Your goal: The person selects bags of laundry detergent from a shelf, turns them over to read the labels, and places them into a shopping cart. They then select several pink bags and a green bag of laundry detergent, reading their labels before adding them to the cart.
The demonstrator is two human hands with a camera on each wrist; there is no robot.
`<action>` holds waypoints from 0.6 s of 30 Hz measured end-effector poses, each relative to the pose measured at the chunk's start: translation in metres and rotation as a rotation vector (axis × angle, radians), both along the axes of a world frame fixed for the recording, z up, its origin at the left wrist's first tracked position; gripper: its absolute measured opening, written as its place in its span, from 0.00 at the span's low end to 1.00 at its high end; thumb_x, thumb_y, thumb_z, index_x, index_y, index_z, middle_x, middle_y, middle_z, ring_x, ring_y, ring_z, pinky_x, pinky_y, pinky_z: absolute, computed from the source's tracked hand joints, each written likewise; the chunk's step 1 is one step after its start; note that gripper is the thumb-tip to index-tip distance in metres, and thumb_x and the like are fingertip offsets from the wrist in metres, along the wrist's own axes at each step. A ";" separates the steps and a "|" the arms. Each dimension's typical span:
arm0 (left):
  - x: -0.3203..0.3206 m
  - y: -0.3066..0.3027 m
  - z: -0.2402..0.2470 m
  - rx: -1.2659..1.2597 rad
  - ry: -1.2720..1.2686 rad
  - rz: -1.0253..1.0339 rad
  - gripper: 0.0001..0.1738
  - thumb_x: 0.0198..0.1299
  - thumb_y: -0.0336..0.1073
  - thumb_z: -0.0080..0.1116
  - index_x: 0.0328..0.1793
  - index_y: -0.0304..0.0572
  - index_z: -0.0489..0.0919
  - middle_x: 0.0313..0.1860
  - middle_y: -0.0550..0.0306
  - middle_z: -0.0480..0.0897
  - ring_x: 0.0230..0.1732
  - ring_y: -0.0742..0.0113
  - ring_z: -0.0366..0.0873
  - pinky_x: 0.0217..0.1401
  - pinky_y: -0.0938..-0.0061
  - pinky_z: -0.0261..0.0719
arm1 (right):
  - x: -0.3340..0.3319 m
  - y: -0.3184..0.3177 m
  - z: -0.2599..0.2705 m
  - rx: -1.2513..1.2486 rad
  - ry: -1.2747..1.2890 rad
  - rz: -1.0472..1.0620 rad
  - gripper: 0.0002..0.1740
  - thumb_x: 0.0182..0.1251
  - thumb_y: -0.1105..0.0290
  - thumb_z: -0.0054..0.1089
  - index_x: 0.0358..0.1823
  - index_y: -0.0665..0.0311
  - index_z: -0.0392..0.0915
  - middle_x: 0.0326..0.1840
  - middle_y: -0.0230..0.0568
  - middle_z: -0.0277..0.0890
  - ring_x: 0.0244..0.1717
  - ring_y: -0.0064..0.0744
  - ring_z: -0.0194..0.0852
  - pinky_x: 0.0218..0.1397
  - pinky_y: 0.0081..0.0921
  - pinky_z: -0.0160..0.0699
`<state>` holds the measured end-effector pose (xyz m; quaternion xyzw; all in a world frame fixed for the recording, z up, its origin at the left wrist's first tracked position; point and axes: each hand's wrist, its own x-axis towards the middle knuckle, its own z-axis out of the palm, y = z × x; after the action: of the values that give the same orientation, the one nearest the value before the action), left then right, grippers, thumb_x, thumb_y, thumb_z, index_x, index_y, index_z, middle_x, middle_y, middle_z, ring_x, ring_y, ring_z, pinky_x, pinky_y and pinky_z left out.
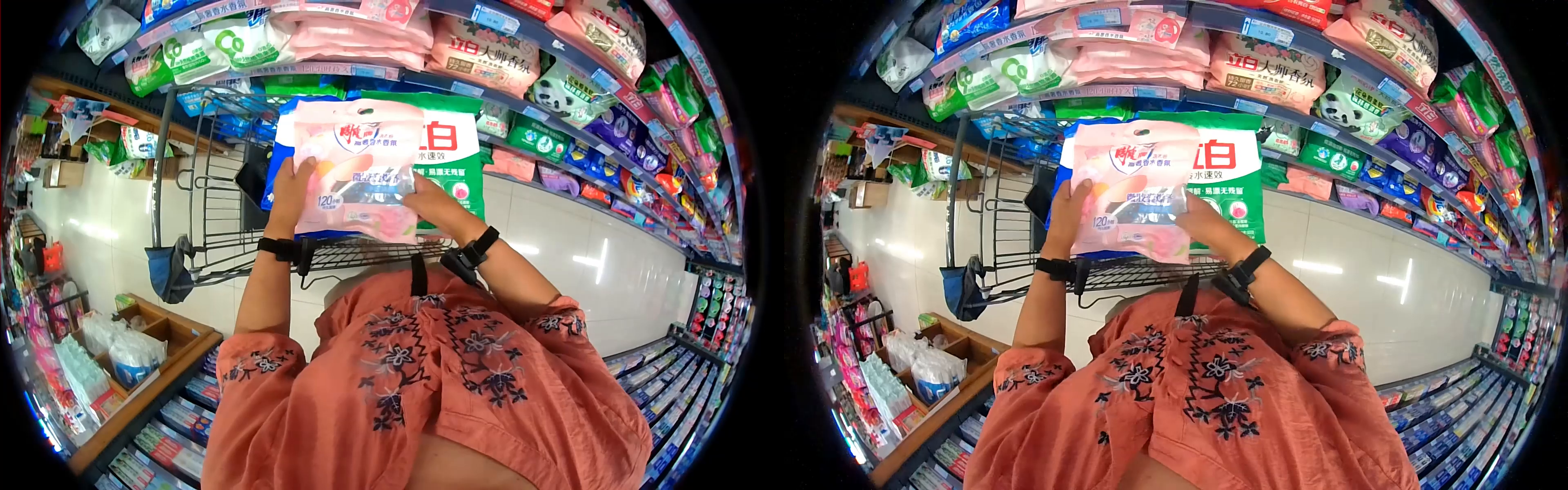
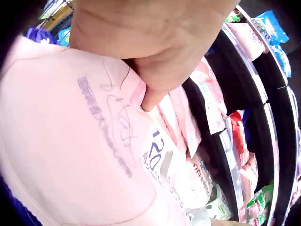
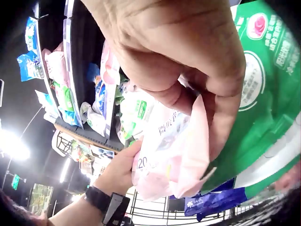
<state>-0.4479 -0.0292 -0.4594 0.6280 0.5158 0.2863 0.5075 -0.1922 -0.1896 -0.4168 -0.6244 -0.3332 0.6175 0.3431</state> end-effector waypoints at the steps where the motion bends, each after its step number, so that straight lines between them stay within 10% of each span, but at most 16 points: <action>1: -0.001 0.004 0.008 0.048 0.023 -0.002 0.24 0.67 0.48 0.63 0.46 0.27 0.78 0.35 0.47 0.82 0.38 0.63 0.76 0.44 0.66 0.75 | -0.004 0.005 -0.001 0.001 -0.002 0.012 0.30 0.67 0.76 0.51 0.72 0.65 0.65 0.54 0.39 0.78 0.47 0.27 0.81 0.47 0.26 0.85; 8: -0.045 0.054 -0.016 0.267 0.292 0.030 0.19 0.66 0.44 0.63 0.47 0.30 0.79 0.36 0.44 0.83 0.36 0.53 0.80 0.43 0.63 0.77 | -0.021 0.027 -0.032 -0.064 0.029 -0.017 0.27 0.72 0.68 0.55 0.68 0.74 0.64 0.52 0.50 0.79 0.45 0.36 0.84 0.44 0.31 0.87; 18: -0.005 -0.019 0.006 0.888 0.702 -0.360 0.44 0.58 0.56 0.69 0.77 0.47 0.68 0.75 0.38 0.67 0.74 0.34 0.63 0.72 0.36 0.61 | -0.001 -0.016 0.016 -0.088 -0.077 -0.158 0.22 0.74 0.59 0.59 0.60 0.69 0.73 0.50 0.46 0.81 0.47 0.35 0.84 0.46 0.28 0.86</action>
<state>-0.4527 -0.0484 -0.4529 0.9149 0.3690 0.1596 0.0357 -0.1927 -0.2058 -0.4008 -0.6867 -0.2683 0.5781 0.3498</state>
